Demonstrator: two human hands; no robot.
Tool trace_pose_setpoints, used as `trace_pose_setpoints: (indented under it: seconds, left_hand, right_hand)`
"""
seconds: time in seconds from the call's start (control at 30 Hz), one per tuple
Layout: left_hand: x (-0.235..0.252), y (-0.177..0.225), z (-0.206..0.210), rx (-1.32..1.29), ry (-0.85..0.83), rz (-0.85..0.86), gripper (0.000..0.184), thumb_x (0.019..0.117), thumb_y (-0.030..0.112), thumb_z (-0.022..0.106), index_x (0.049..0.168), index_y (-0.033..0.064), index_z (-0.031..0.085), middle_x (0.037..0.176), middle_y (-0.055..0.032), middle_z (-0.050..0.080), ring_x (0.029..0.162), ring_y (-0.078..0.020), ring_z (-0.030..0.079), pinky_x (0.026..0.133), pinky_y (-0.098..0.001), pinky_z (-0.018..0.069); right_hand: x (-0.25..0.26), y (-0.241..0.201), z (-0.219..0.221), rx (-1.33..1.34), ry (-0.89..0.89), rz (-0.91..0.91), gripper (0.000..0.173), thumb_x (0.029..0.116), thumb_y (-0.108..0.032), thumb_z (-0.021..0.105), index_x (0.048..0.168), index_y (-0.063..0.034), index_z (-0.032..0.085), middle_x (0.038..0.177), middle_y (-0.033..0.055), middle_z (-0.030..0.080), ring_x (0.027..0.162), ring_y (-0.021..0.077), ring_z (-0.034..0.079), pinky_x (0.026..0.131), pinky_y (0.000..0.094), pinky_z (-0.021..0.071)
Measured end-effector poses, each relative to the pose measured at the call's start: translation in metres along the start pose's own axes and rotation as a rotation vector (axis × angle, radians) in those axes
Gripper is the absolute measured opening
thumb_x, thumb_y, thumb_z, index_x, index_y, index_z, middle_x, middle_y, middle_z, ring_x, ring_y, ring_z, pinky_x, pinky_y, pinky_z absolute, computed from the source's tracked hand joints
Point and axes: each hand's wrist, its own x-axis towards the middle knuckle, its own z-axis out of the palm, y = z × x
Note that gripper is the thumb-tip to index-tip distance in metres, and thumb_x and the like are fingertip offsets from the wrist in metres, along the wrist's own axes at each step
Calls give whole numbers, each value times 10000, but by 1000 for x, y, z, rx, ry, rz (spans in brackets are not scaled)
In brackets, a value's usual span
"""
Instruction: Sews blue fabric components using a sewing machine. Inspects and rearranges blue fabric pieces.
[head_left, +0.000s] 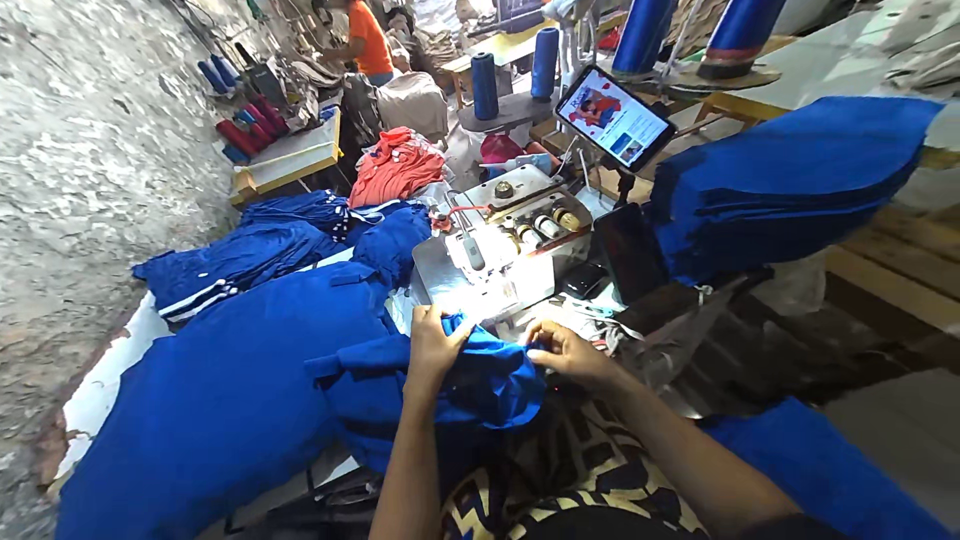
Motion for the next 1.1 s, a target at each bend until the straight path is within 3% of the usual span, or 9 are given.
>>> trace_pose_setpoints:
  seconds: [0.2, 0.3, 0.4, 0.47, 0.57, 0.63, 0.7, 0.9, 1.1]
  left_hand:
    - [3, -22, 0, -179, 194, 362, 193, 911, 103, 703, 949, -84, 673, 1037, -217, 669, 1048, -288, 627, 943, -425, 500]
    - [8, -17, 0, -185, 170, 501, 164, 945, 51, 650, 1019, -94, 628, 949, -162, 681, 890, -155, 669, 829, -296, 555]
    - [23, -20, 13, -85, 216, 507, 127, 879, 0, 705, 953, -94, 662, 883, -183, 690, 817, -227, 684, 790, -360, 566]
    - [29, -20, 16, -32, 178, 426, 128, 859, -47, 669, 974, -104, 676, 919, -218, 706, 866, -300, 708, 822, -442, 574]
    - [31, -18, 17, -44, 106, 334, 210, 878, -48, 640, 1079, -107, 654, 981, -229, 712, 926, -325, 710, 861, -464, 562]
    - [32, -20, 19, -69, 109, 343, 227, 875, -37, 659, 1091, -106, 646, 992, -222, 711, 943, -310, 706, 876, -450, 560]
    - [32, -23, 19, -84, 102, 342, 259, 869, -26, 673, 1110, -111, 634, 1012, -229, 708, 962, -310, 702, 890, -448, 558]
    - [32, -31, 18, -153, 103, 305, 325, 846, -20, 684, 1145, -121, 606, 1035, -235, 694, 978, -303, 686, 893, -443, 548]
    - [32, -18, 17, -74, 126, 234, 378, 848, -11, 719, 1183, -126, 586, 1060, -271, 675, 956, -356, 686, 867, -489, 554]
  right_hand:
    - [-4, 12, 6, -242, 170, -173, 179, 868, 37, 503, 928, 23, 671, 848, -9, 666, 748, -48, 581, 704, 138, 489]
    - [3, 18, 16, -589, 339, -384, 211, 837, 44, 556, 896, 39, 758, 857, 147, 744, 791, 178, 710, 752, 318, 566]
    - [17, 28, 17, -701, 280, -273, 215, 889, 31, 531, 882, 71, 742, 855, 223, 719, 855, 338, 713, 805, 472, 552]
    - [28, 18, 12, -466, 128, 31, 214, 932, 31, 499, 945, 118, 694, 941, 212, 664, 928, 266, 626, 859, 412, 490]
    - [39, 3, 13, 135, 154, 268, 136, 964, 21, 465, 955, -12, 597, 818, -6, 579, 741, 40, 559, 691, 221, 486]
    - [44, -8, 17, 436, 220, 357, 267, 1046, -82, 407, 853, -124, 586, 708, -52, 626, 650, 26, 608, 617, 208, 516]
    - [46, -13, 17, 530, 198, 408, 288, 1097, -164, 404, 916, -113, 622, 760, -27, 666, 708, 49, 650, 669, 231, 551]
    - [35, -8, 16, 432, 120, 332, 211, 1024, -33, 540, 873, -84, 678, 754, -34, 703, 706, 34, 668, 684, 219, 565]
    - [26, 18, 15, -182, 369, -153, 135, 828, -106, 776, 741, -57, 685, 730, -74, 640, 689, -65, 563, 672, 135, 478]
